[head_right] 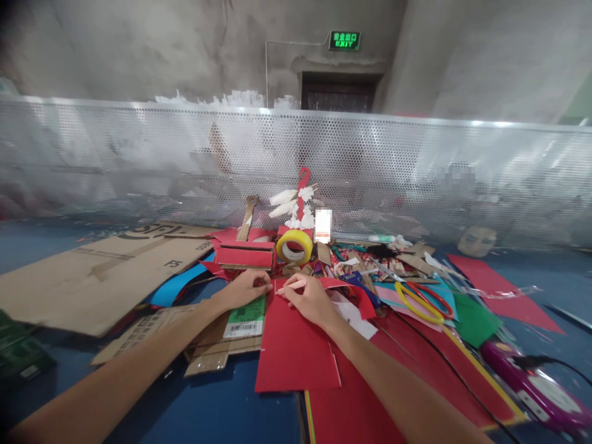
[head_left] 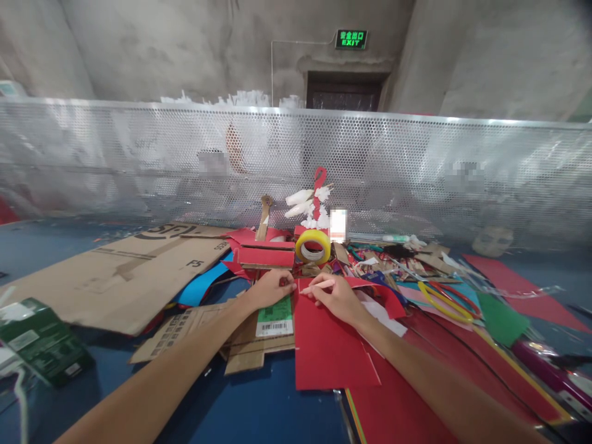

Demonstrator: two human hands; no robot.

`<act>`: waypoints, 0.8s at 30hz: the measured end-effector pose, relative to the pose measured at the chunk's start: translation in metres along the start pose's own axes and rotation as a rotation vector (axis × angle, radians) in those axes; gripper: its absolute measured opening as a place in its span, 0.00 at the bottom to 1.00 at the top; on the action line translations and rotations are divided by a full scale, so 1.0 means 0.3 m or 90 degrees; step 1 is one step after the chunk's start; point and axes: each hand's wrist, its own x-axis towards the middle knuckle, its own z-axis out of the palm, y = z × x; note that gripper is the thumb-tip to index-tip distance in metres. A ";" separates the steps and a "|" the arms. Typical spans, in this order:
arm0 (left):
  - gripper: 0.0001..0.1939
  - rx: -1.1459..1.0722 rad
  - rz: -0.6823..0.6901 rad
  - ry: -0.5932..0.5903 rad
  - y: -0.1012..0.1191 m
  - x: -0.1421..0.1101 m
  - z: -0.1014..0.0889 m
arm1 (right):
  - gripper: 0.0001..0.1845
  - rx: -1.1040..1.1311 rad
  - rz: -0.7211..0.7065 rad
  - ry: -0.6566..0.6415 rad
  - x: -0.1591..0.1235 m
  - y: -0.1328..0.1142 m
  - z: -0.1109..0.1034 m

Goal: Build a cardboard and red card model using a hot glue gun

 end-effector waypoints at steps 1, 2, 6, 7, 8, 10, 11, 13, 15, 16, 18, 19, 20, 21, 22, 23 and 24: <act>0.12 0.001 0.002 0.002 0.000 0.000 0.000 | 0.06 0.002 0.003 -0.004 0.000 0.002 0.000; 0.12 0.000 0.004 0.004 0.000 0.000 0.001 | 0.06 0.003 0.005 -0.005 0.001 0.003 0.000; 0.13 -0.001 -0.003 0.002 0.003 -0.001 0.000 | 0.08 -0.007 -0.003 0.010 0.002 0.001 -0.001; 0.13 0.000 -0.004 0.001 0.004 -0.001 0.000 | 0.08 -0.009 -0.005 0.008 0.002 0.001 -0.002; 0.13 0.001 -0.003 0.001 0.005 -0.001 -0.001 | 0.08 -0.009 -0.007 0.002 0.003 0.002 -0.002; 0.13 0.002 0.001 0.002 0.006 0.000 -0.001 | 0.07 -0.005 -0.005 -0.008 0.004 0.004 -0.002; 0.12 0.001 0.003 0.003 0.006 0.000 -0.001 | 0.07 -0.005 -0.003 -0.005 0.005 0.006 -0.002; 0.11 -0.001 0.001 0.002 0.004 0.000 0.000 | 0.07 -0.005 0.000 0.005 0.005 0.008 -0.002; 0.11 -0.002 0.004 0.002 0.003 0.000 0.000 | 0.06 0.000 0.001 0.001 0.005 0.008 -0.001; 0.11 -0.002 0.007 0.003 0.002 0.000 0.000 | 0.05 0.008 0.002 -0.004 0.005 0.006 -0.001; 0.12 0.000 0.010 0.009 0.001 0.000 0.000 | 0.06 0.029 0.009 -0.001 0.005 0.001 -0.002; 0.12 0.001 0.009 0.014 0.001 0.000 0.000 | 0.06 0.041 0.011 0.012 0.006 -0.002 -0.003; 0.12 0.000 0.004 0.019 0.000 0.001 0.000 | 0.06 0.051 0.009 0.029 0.007 -0.005 -0.004; 0.12 -0.003 -0.004 0.023 -0.002 0.001 0.000 | 0.07 0.058 0.003 0.043 0.007 -0.009 -0.005; 0.13 -0.009 -0.013 0.026 -0.004 0.002 0.001 | 0.08 0.061 -0.004 0.051 0.007 -0.013 -0.006; 0.13 -0.015 -0.021 0.029 -0.006 0.003 0.002 | 0.08 0.058 -0.008 0.051 0.007 -0.017 -0.005; 0.13 -0.021 -0.028 0.033 -0.009 0.004 0.003 | 0.08 0.055 -0.008 0.044 0.005 -0.021 -0.004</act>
